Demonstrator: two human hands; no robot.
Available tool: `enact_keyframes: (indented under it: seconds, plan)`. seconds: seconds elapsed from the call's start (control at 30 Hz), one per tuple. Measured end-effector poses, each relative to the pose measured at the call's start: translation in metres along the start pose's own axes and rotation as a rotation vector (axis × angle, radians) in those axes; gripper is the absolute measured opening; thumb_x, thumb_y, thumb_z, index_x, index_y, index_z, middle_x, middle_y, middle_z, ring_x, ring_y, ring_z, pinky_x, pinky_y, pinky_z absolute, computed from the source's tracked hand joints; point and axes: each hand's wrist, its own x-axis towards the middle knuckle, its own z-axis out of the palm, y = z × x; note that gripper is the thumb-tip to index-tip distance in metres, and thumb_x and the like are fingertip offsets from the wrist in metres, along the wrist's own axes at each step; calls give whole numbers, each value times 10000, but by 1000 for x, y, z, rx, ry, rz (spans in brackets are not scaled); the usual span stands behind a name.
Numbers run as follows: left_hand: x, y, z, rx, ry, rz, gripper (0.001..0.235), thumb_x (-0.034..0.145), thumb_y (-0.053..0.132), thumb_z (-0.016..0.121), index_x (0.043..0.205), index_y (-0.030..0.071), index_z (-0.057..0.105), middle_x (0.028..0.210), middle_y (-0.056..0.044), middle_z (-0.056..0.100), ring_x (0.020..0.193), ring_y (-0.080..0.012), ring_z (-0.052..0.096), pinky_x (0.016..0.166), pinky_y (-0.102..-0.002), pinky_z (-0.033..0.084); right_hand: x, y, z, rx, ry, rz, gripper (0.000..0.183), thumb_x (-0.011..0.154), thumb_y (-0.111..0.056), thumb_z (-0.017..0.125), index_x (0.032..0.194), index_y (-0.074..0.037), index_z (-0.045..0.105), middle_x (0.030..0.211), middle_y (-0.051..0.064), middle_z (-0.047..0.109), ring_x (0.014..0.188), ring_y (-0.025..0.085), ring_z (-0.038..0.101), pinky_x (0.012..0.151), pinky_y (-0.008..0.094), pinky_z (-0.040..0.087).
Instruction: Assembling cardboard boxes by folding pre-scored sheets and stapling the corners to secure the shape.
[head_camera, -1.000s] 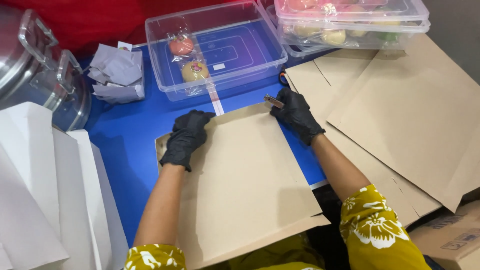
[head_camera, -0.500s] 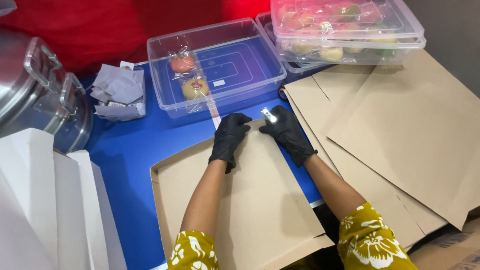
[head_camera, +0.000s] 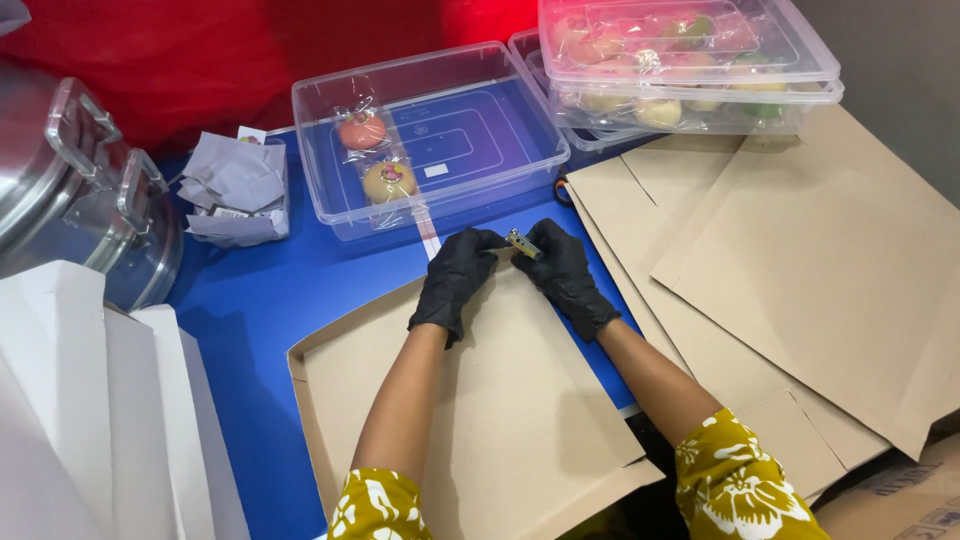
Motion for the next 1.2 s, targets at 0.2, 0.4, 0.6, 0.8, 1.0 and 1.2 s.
enact_keyframes:
  seconds: [0.2,0.4,0.6,0.8,1.0,1.2]
  plan:
    - [39,-47,-16,70,174,41,261,935,116,626,1051,302,768,1107,-40,750,1171,-274,665,1023,-410,521,-14,-39,-7,13,-141,127,437,685,-240,941,997,-70,686,834,137,753,800,256,721,747,349,547]
    - [-13,-11,-52,216,-67,57,355,958,253,548,1255,345,719,1333,-74,676,1328,-308,564,1115,-489,463,2,-19,15,-1,-209,9,514,611,-268,971,1022,-135,693,814,103,775,828,258,754,737,354,561]
    - [-13,-9,-69,315,-92,-32,365,968,240,532,1260,362,714,1328,-45,679,1336,-291,560,1140,-487,456,-8,-64,28,-308,-279,-107,343,780,-155,836,1044,-207,623,905,65,787,968,308,753,868,419,559]
    - [-42,-16,-114,212,1,-124,305,950,346,629,1242,346,716,1377,34,660,1360,-250,540,1127,-477,449,14,-123,32,-245,-489,-192,393,753,-35,803,1089,-147,631,1015,111,788,1040,348,739,951,495,544]
    - [-49,-98,-122,130,21,-268,293,868,288,711,1149,235,779,1055,-124,770,960,-279,748,884,-410,590,-5,-160,72,-627,-502,-585,540,825,-88,743,1316,-197,546,1038,163,743,1005,395,723,937,524,569]
    - [-91,-80,-118,-396,198,-238,298,746,27,846,1037,3,786,1024,-265,748,1004,-351,716,829,-396,564,18,-109,108,-604,-531,-643,607,822,-129,707,1395,-195,517,1010,159,710,981,419,717,890,541,591]
